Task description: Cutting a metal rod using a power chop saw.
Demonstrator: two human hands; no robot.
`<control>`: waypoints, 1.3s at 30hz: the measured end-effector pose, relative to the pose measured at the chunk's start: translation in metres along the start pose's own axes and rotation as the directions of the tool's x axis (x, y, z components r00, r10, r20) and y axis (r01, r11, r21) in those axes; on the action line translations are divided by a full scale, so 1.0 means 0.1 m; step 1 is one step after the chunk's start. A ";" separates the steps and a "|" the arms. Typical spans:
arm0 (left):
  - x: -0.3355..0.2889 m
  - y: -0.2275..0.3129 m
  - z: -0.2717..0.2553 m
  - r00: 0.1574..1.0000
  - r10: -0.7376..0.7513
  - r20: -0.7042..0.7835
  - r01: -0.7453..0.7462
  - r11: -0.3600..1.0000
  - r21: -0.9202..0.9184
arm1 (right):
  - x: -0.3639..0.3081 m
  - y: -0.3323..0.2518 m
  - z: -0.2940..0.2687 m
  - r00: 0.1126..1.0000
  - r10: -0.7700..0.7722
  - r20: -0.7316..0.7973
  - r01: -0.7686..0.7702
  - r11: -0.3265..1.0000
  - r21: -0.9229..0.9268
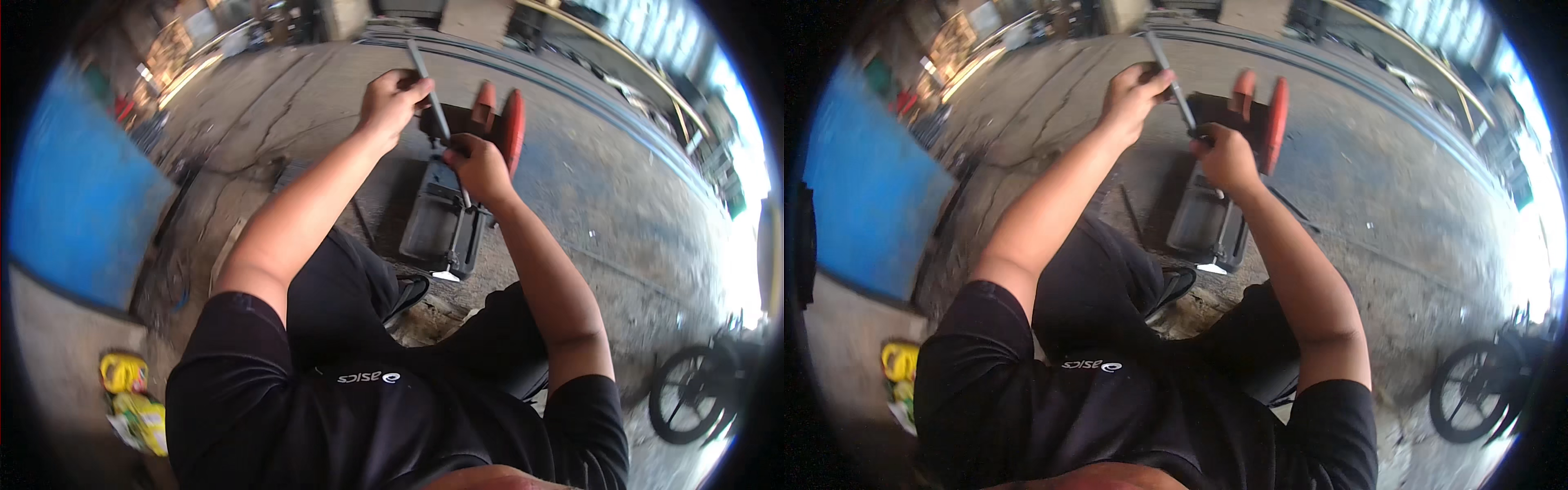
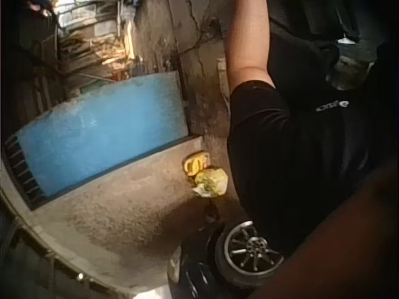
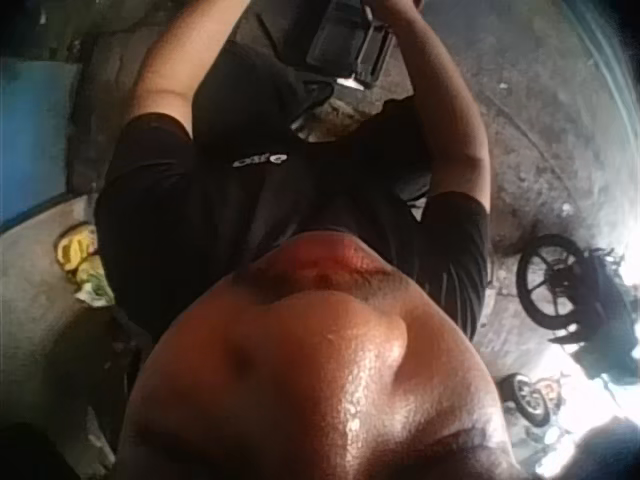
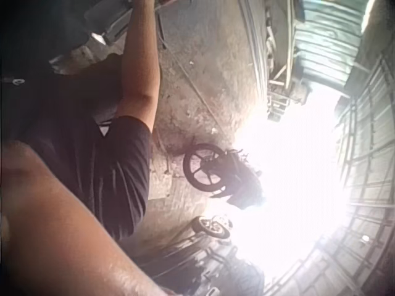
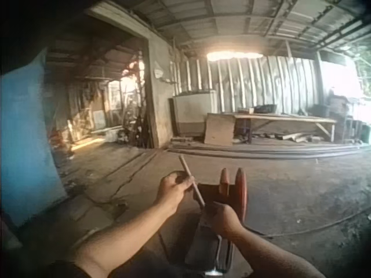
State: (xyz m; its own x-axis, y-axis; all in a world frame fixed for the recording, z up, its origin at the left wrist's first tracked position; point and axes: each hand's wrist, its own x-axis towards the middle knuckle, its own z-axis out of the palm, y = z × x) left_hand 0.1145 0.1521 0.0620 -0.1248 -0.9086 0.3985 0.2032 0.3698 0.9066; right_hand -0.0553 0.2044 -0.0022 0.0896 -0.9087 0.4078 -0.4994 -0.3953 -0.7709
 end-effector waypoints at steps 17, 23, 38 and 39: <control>0.00 -0.29 -3.51 0.854 -0.084 -0.514 0.126 0.991 0.047 | 1.24 -0.94 2.92 0.929 -0.030 0.368 0.096 0.982 -0.162; -0.77 -1.33 -4.57 0.644 -0.252 -0.722 0.392 0.920 0.029 | 1.01 -0.54 4.30 0.755 0.070 0.652 0.162 0.943 -0.290; -1.57 -2.93 -5.17 0.148 -0.458 -0.876 0.683 0.688 -0.244 | 0.48 0.37 5.77 0.555 0.343 0.758 0.180 0.839 -0.513; -1.57 -2.99 -5.22 0.100 -0.446 -0.890 0.746 0.625 -0.229 | 0.48 0.40 5.81 0.550 0.346 0.760 0.176 0.841 -0.511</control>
State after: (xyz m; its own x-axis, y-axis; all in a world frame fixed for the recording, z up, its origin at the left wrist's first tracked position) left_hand 0.5806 0.0834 -0.3438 0.7609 -0.4286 -0.4872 0.2561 -0.4916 0.8323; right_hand 0.4299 0.0669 -0.2978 0.5311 -0.7391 -0.4142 -0.8447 -0.4237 -0.3270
